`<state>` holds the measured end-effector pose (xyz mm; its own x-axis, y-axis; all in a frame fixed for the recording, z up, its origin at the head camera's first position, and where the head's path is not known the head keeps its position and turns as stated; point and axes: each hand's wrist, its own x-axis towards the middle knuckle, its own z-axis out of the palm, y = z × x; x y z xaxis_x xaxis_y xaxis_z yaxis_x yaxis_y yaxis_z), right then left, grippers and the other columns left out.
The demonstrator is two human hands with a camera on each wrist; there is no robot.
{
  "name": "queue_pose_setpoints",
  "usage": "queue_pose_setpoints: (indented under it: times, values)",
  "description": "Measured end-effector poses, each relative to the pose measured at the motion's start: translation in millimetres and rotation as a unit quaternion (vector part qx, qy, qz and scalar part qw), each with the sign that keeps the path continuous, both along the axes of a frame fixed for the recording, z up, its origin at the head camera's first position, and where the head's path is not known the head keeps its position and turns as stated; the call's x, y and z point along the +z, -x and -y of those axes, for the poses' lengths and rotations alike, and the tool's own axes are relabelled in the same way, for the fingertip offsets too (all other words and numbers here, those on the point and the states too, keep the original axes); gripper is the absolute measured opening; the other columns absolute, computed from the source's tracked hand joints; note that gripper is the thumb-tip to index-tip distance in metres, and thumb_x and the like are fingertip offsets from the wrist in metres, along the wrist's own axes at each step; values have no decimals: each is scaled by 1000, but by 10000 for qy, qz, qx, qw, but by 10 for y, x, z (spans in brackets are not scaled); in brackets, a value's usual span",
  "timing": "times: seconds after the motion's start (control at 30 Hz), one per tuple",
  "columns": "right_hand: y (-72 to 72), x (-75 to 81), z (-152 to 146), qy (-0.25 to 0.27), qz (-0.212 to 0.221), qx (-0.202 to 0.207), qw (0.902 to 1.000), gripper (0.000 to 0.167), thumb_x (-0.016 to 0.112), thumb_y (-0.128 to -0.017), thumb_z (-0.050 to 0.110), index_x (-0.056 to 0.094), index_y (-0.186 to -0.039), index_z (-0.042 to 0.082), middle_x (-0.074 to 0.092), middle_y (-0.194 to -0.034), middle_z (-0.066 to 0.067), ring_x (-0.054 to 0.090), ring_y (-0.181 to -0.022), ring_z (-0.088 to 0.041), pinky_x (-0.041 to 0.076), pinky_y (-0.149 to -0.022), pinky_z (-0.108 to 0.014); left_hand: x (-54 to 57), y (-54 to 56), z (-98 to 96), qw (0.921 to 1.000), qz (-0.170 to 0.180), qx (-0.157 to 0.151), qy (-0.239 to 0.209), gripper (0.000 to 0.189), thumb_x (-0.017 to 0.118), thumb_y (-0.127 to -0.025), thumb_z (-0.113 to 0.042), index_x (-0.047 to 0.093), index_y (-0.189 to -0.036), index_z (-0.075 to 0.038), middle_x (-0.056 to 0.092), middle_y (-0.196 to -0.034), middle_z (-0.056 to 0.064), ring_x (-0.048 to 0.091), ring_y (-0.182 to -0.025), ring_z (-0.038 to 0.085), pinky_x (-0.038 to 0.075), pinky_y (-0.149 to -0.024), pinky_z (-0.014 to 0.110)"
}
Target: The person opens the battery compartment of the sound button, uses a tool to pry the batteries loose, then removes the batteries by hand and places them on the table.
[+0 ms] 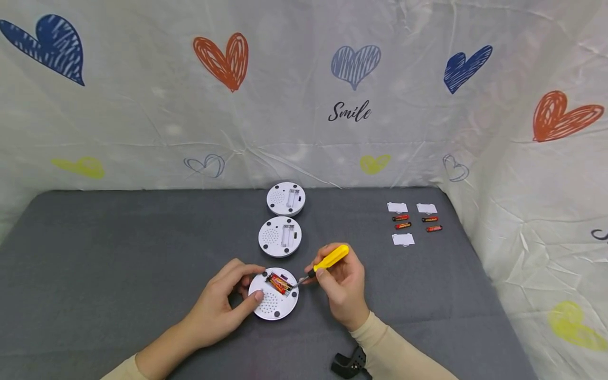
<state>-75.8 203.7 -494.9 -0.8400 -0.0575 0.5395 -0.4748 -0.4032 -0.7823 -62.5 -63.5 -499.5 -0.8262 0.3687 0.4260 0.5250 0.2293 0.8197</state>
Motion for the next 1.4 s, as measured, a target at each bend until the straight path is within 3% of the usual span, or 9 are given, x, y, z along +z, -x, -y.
queue_pose_setpoints:
  times: [0.27,0.37,0.5,0.63,0.8,1.0,1.13,1.4]
  values:
    - [-26,8,-12,-499,-499,-340,9969,29,49,-83,-27,49,-112,-22,60,-102,-18,72,-88,-26,66,-81,-38,29,-4,-5,9995,241,-140,122,31,86,-95,-13,67,-119,-16,66,-125,1,62,-80,12,57,-68,27]
    - [-32,14,-6,-556,-693,-328,9955,31,49,-82,-28,49,-112,-22,58,-102,-21,71,-88,-28,65,-83,-40,41,-11,6,9979,456,-244,380,40,91,-93,-24,63,-122,-20,68,-136,-1,62,-81,11,55,-71,27]
    - [-36,22,5,-585,-873,-271,9941,33,50,-80,-29,49,-112,-22,57,-101,-24,70,-89,-30,65,-85,-41,45,-25,20,9942,638,-436,744,67,97,-85,-38,61,-138,-23,67,-139,-8,58,-83,10,52,-75,27]
    - [-32,27,11,-671,-941,-219,9931,33,51,-80,-29,50,-112,-21,57,-100,-26,70,-88,-32,65,-85,-41,38,-22,29,9932,477,-581,891,86,100,-80,-43,57,-151,-19,64,-139,-8,60,-94,8,52,-79,26]
    - [-6,27,5,-1007,-1239,-274,9868,35,54,-77,-27,53,-111,-19,58,-98,-25,69,-84,-35,66,-81,-42,33,-6,28,9935,267,-665,883,85,99,-83,-40,58,-153,-15,62,-145,-5,62,-113,10,54,-82,25]
    - [24,21,5,-1140,-1614,-265,9799,36,57,-72,-27,54,-107,-16,58,-97,-24,68,-82,-36,65,-78,-42,29,7,38,9935,266,-733,825,89,101,-79,-39,58,-153,-15,62,-147,-6,61,-119,10,54,-82,25]
    - [20,24,18,-1030,-1579,-178,9819,34,57,-72,-28,53,-104,-16,57,-97,-25,67,-83,-36,65,-79,-43,19,23,42,9944,295,-764,663,90,104,-77,-36,60,-152,-13,63,-146,-5,62,-118,11,53,-80,24]
    - [2,37,13,-641,-906,70,9938,27,54,-81,-29,52,-106,-16,56,-100,-26,71,-92,-33,66,-79,-45,15,19,44,9956,190,-685,617,87,103,-78,-34,62,-150,-12,65,-146,0,62,-99,9,53,-76,24]
